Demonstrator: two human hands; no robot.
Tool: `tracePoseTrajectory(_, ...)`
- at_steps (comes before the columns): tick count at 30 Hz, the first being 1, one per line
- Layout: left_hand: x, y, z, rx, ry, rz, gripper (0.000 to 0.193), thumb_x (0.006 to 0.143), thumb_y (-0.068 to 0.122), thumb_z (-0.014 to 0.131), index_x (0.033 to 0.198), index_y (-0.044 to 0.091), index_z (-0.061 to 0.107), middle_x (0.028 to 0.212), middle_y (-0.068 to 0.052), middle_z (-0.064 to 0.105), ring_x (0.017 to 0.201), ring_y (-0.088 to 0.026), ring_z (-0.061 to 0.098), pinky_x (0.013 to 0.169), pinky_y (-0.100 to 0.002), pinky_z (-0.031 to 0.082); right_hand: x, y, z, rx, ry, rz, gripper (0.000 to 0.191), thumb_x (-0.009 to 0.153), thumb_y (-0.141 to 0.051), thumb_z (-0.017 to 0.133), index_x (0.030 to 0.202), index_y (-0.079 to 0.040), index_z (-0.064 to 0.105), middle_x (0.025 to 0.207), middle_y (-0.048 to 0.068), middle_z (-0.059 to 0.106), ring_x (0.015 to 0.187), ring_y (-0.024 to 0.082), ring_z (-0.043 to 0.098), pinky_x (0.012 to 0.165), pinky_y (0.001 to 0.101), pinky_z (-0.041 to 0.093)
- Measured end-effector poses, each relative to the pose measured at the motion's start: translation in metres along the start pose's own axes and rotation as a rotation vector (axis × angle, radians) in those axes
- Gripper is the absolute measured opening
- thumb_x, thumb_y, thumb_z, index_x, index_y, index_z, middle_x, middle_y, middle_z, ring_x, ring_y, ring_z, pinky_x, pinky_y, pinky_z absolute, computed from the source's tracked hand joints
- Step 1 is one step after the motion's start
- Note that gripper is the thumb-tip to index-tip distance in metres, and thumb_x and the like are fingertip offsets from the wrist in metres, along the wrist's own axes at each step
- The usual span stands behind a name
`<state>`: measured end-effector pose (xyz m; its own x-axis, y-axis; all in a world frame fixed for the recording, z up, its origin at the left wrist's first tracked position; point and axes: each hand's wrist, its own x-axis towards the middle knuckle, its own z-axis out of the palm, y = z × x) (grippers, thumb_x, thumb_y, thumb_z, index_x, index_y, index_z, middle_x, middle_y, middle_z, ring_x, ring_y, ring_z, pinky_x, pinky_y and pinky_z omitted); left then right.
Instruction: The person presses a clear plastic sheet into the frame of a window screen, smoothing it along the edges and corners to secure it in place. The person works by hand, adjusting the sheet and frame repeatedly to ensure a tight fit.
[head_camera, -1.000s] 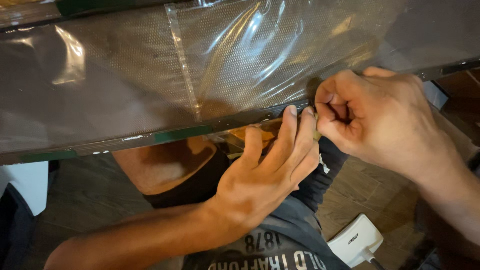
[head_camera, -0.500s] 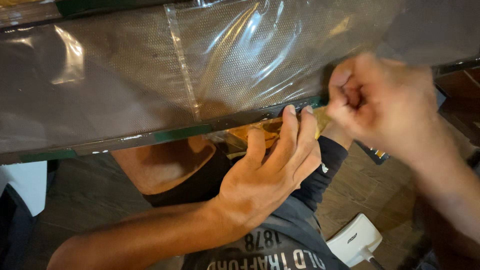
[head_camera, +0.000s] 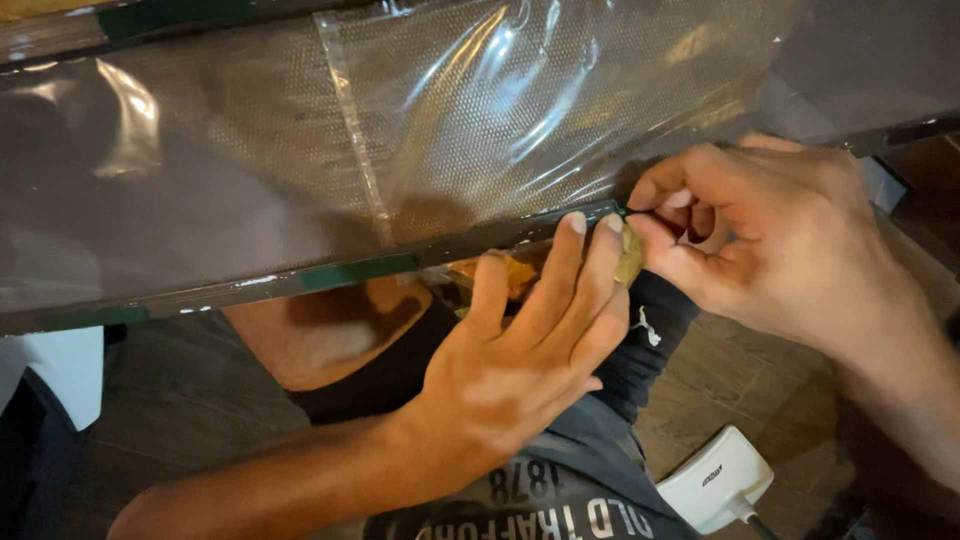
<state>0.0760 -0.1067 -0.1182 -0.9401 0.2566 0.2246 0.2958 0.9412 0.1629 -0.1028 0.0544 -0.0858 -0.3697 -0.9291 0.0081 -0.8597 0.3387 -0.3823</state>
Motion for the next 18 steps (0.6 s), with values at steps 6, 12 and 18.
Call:
tracePoseTrajectory(6,-0.001,0.003,0.004,0.057,0.023,-0.004,0.066,0.088,0.052,0.067,0.136,0.008,0.06,0.153,-0.019,0.049,0.143,-0.032,0.047,0.101,-0.049,0.043,0.003,0.004,0.005,-0.025,-0.045,-0.004,0.017,0.088,-0.016,0.082,0.095,-0.004,0.073,0.07,0.004,0.07,0.06,0.013,0.068,0.065,0.0292,0.054)
tracePoseTrajectory(12,-0.001,0.005,0.009,0.113,0.03,-0.002,0.062,0.091,0.055,0.064,0.134,0.01,0.061,0.151,-0.017,0.051,0.142,-0.032,0.047,0.101,-0.051,0.044,0.003,-0.001,0.007,-0.12,-0.068,-0.034,0.017,0.088,-0.014,0.081,0.092,-0.004,0.068,0.06,0.0,0.066,0.049,0.011,0.061,0.061,0.031,0.051)
tracePoseTrajectory(18,-0.001,0.005,0.015,0.112,0.065,-0.001,0.054,0.098,0.051,0.061,0.134,0.01,0.062,0.152,-0.017,0.052,0.141,-0.031,0.047,0.099,-0.05,0.047,0.007,0.001,0.01,-0.077,-0.066,-0.036,0.019,0.085,-0.012,0.08,0.091,-0.003,0.065,0.061,0.0,0.063,0.049,0.012,0.059,0.061,0.0317,0.051)
